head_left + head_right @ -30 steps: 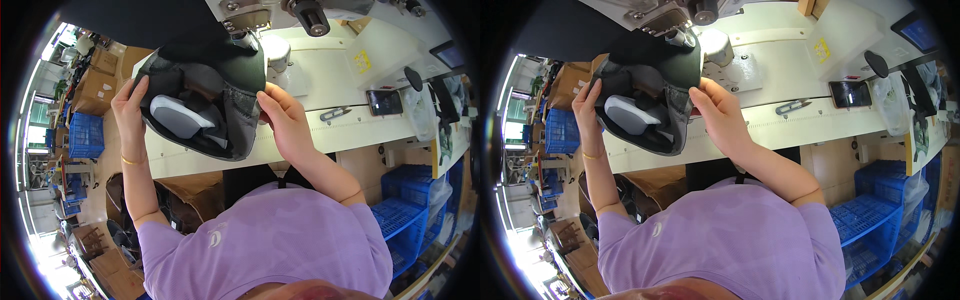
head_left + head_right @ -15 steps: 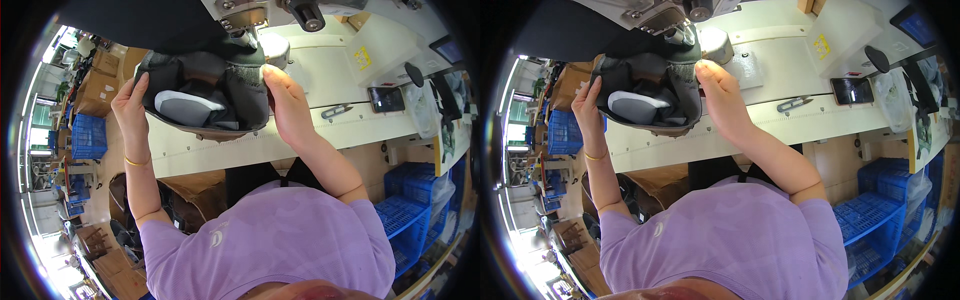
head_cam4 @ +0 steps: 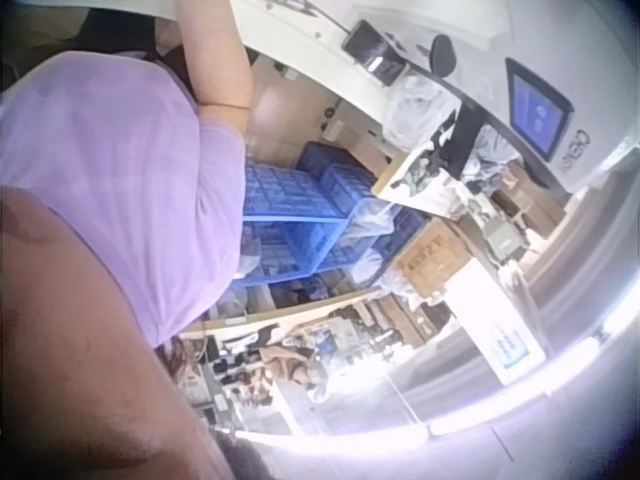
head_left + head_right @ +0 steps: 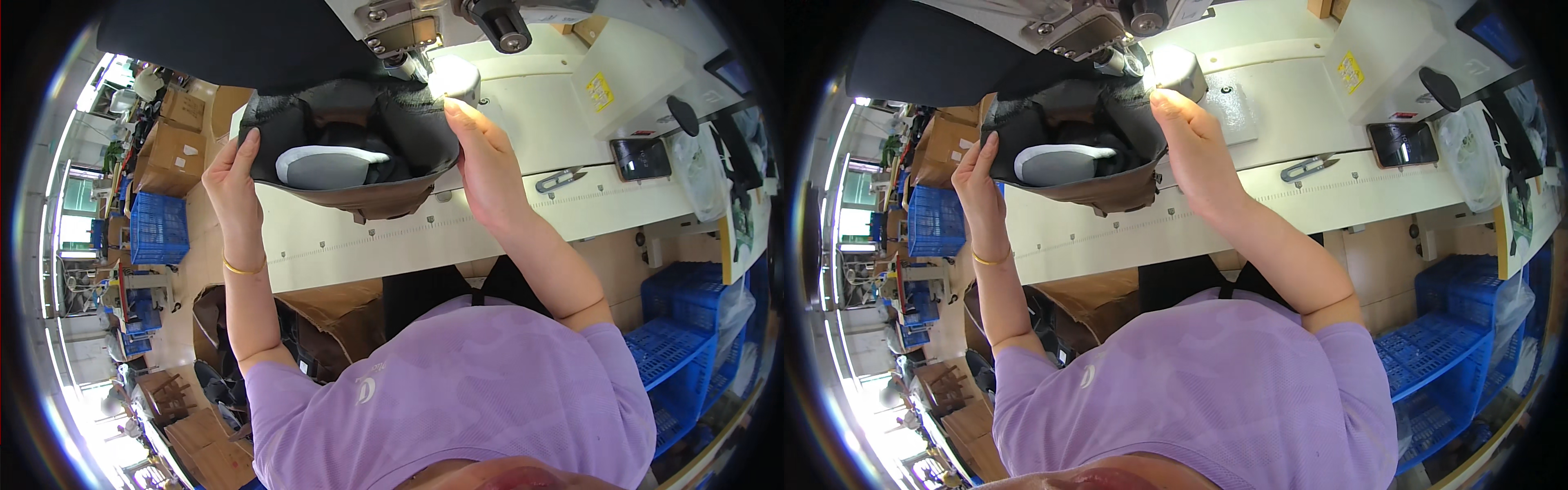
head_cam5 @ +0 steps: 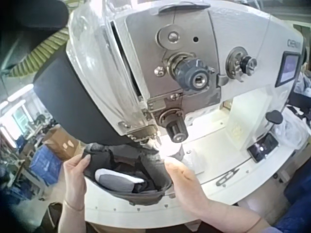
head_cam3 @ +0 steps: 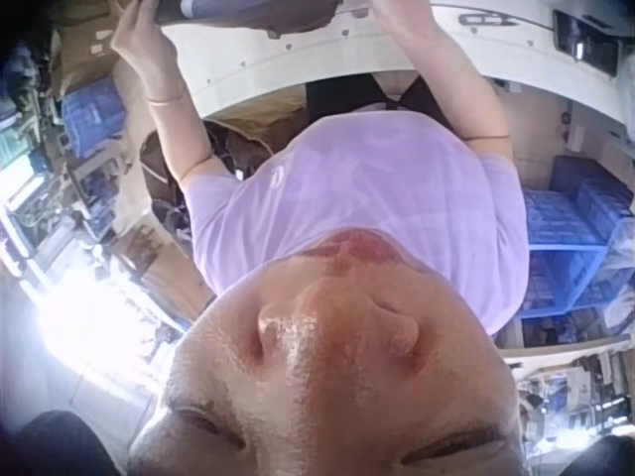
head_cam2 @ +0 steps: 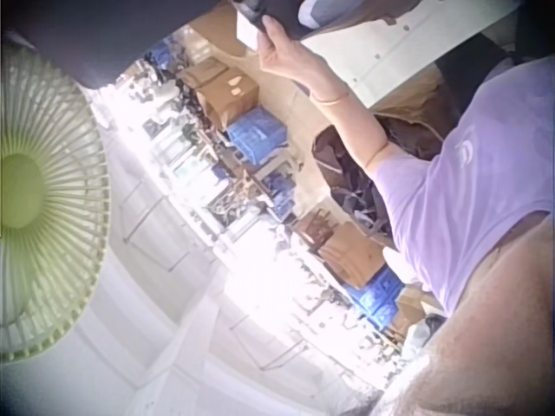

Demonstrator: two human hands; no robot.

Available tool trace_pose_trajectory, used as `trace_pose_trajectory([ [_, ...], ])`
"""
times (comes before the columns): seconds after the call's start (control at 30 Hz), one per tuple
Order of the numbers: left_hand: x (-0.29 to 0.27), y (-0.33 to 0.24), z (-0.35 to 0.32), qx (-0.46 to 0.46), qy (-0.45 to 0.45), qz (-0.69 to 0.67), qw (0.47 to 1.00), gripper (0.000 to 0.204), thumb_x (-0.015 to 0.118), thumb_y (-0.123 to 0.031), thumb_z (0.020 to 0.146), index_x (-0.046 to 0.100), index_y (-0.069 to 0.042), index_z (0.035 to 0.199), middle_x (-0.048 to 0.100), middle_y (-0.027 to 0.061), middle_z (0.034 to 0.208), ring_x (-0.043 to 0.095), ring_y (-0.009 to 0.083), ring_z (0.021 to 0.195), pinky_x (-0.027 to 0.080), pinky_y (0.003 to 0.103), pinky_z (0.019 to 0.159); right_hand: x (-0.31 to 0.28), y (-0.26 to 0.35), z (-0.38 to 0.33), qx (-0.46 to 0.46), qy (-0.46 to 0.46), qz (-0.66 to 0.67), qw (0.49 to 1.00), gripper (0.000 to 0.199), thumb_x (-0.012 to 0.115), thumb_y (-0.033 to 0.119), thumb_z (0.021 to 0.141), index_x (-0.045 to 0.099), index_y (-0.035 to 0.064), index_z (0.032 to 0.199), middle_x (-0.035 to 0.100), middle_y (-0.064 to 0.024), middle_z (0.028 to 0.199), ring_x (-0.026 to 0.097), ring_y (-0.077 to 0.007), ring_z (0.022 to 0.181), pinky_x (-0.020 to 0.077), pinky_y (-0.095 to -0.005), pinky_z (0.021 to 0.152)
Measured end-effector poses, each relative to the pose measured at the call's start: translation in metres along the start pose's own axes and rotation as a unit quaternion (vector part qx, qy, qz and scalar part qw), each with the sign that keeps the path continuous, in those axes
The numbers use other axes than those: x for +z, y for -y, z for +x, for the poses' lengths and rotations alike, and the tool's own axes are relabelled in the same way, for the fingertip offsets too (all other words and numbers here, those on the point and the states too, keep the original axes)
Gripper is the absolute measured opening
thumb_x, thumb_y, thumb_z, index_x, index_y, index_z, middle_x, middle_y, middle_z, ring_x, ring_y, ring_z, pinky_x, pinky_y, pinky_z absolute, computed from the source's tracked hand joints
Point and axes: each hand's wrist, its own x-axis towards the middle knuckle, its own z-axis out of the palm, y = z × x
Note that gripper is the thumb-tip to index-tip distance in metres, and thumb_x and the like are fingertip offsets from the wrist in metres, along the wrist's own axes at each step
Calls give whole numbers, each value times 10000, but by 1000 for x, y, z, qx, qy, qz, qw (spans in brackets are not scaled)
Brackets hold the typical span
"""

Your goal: Inspecting shoe upper components and positioning them on a workstation.

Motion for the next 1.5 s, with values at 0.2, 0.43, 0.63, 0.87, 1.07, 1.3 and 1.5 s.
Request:
trace_pose_trajectory([
  [0.2, 3, 3, -4, -22, 12, -24, 999, 198, 640, -40, 867, 666, 61, 1035, 657, 32, 912, 560, 58, 822, 429, 179, 758, 2, 3, -2, -25, -5, -30, 999, 235, 482, 243, 974, 553, 30, 902, 352, 95, 709, 284, -8, 659, 268, -186, 577],
  [0.43, 7, 12, -9, -25, 11, -9, 1000, 189, 615, -58, 890, 650, 62, 1031, 651, 46, 965, 566, 68, 857, 432, 189, 790, -4, 4, -15, -29, -34, -132, 990, 324, 520, 235, 950, 571, -25, 1137, 380, 90, 647, 328, 15, 576, 259, -178, 498],
  [0.63, 66, -9, -70, 388, 48, 370, 843, 543, 705, -165, 781, 491, 7, 1249, 523, 146, 1262, 472, 287, 1209, 327, 368, 1035, -9, 1, -12, -78, -13, -203, 976, 352, 532, 252, 945, 569, -25, 1159, 439, 66, 624, 364, 11, 547, 281, -188, 467],
  [0.87, 67, 6, -72, 255, 16, 261, 931, 237, 811, -130, 672, 600, -49, 746, 582, 30, 708, 549, 181, 660, 410, 310, 619, 19, -2, -18, -97, 102, -153, 978, 341, 505, 232, 962, 563, -16, 1188, 591, 1, 831, 535, -54, 767, 430, -209, 649],
  [1.07, -61, 4, -66, -168, -118, -305, 930, 136, 503, -129, 913, 609, -44, 907, 606, 22, 778, 557, 83, 683, 456, 225, 641, 6, -4, -26, -40, 118, -133, 983, 244, 470, 118, 962, 598, 2, 1134, 626, -63, 1102, 606, -123, 967, 489, -252, 801],
  [1.3, -115, 41, -74, -71, 22, -372, 925, 205, 498, -216, 911, 626, -57, 936, 619, 21, 786, 573, 108, 672, 470, 263, 635, -11, -39, -34, 42, 120, -197, 972, 211, 470, 91, 949, 609, -15, 1067, 620, -80, 1153, 615, -133, 941, 498, -252, 764],
  [1.5, -139, 102, 30, 16, 195, -434, 879, 271, 494, -290, 909, 641, -69, 960, 630, 21, 794, 586, 130, 662, 481, 296, 629, -45, -47, -59, 95, 58, -234, 966, 185, 475, 87, 947, 609, -11, 1030, 614, -101, 1160, 612, -137, 915, 493, -256, 742],
])
